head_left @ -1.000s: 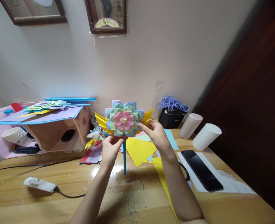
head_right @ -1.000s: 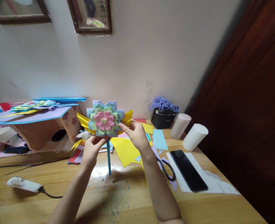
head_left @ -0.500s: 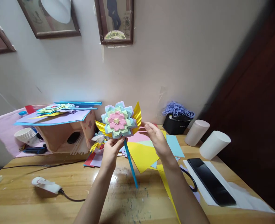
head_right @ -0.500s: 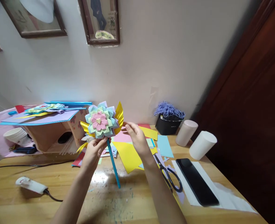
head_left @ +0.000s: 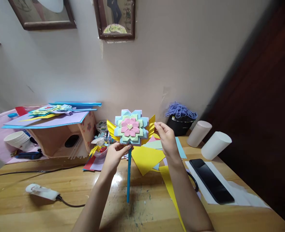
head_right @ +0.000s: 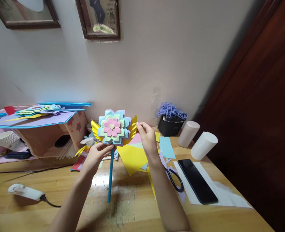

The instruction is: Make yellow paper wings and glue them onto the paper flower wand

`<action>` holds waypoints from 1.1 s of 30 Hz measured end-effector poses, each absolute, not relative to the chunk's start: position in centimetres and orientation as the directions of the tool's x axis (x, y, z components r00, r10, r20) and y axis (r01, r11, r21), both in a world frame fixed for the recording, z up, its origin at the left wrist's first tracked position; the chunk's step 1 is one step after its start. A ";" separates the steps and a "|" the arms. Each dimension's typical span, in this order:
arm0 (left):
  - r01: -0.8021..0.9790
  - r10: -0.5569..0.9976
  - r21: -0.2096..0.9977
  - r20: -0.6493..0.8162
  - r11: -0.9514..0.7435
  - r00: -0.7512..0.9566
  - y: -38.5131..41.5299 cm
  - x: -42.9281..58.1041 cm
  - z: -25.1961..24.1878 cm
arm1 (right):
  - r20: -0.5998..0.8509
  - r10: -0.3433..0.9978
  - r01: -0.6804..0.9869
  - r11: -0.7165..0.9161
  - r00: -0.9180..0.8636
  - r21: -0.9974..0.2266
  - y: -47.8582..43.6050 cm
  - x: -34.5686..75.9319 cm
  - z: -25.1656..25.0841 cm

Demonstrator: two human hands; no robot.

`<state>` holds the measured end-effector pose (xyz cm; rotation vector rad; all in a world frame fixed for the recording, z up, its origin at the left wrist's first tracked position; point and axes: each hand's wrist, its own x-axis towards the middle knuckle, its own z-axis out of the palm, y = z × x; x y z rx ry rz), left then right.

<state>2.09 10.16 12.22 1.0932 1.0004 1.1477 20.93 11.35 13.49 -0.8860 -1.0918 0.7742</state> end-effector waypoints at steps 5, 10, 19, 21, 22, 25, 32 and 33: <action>-0.162 0.987 0.984 -0.056 0.080 0.149 10.1 2.1 12.4 | 0.413 0.841 -0.073 0.464 0.350 -0.883 11.8 21.1 13.3; -0.146 0.989 0.987 -0.048 0.068 0.142 10.2 2.2 12.4 | 0.431 0.818 -0.029 0.476 0.381 -0.879 12.1 21.6 13.1; -0.180 0.991 0.982 -0.027 0.051 0.130 10.3 2.6 11.9 | 0.343 0.910 -0.223 0.393 0.234 -0.892 11.7 21.4 13.7; -0.213 0.994 0.976 -0.028 0.049 0.104 10.4 2.6 11.8 | 0.308 0.943 -0.231 0.330 0.129 -0.915 11.7 21.4 13.5; -0.233 0.996 0.971 -0.025 0.044 0.084 10.4 2.6 11.7 | 0.281 0.958 -0.209 0.287 0.061 -0.935 11.6 21.3 13.4; -0.289 1.000 0.957 -0.007 0.007 0.001 10.4 2.4 11.7 | 0.195 0.966 -0.051 0.189 -0.171 -0.981 11.4 21.0 13.1; -0.309 0.981 0.941 0.090 -0.140 -0.171 10.2 2.3 12.1 | 0.126 0.853 0.196 0.256 -0.507 -0.947 10.2 16.2 12.1; -0.304 0.980 0.942 0.087 -0.140 -0.181 10.1 2.3 12.2 | 0.139 0.853 0.158 0.249 -0.504 -0.956 10.1 15.3 11.8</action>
